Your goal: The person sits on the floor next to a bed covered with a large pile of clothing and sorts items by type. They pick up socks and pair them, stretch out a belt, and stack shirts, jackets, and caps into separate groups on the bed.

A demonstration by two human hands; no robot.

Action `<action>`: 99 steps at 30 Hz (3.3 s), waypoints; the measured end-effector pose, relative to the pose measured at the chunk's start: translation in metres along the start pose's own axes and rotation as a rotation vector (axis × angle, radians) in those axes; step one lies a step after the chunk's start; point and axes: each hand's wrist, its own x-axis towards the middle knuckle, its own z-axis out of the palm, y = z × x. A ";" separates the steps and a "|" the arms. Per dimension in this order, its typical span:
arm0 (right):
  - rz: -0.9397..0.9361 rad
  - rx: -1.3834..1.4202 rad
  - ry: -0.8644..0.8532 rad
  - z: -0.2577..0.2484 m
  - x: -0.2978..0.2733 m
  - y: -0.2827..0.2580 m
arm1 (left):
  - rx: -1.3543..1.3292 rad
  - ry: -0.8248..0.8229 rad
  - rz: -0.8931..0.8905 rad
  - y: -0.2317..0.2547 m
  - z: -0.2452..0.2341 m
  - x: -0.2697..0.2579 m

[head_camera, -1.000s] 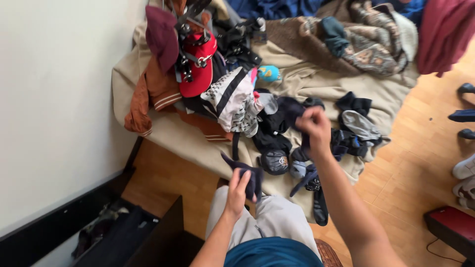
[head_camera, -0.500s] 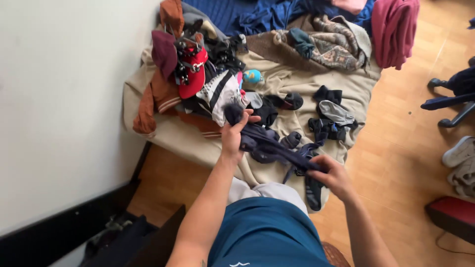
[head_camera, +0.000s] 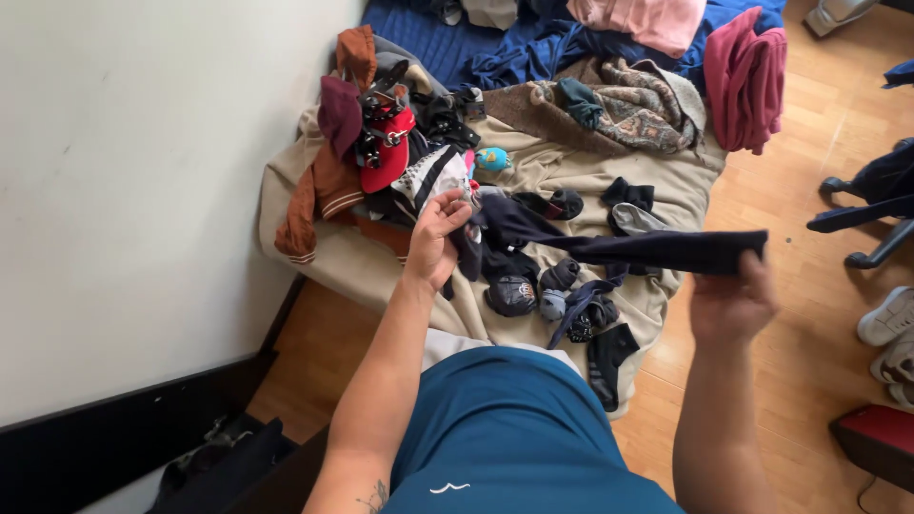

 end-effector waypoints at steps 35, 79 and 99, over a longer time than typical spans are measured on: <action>0.649 -0.304 -0.081 0.064 -0.005 0.171 | 1.335 0.345 0.543 0.003 0.002 -0.040; -0.067 -1.180 -0.171 0.101 -0.050 0.173 | -0.127 0.014 -0.047 -0.088 0.014 -0.050; 0.593 0.018 0.000 0.066 -0.031 0.182 | -0.157 0.117 -0.015 -0.106 -0.002 -0.045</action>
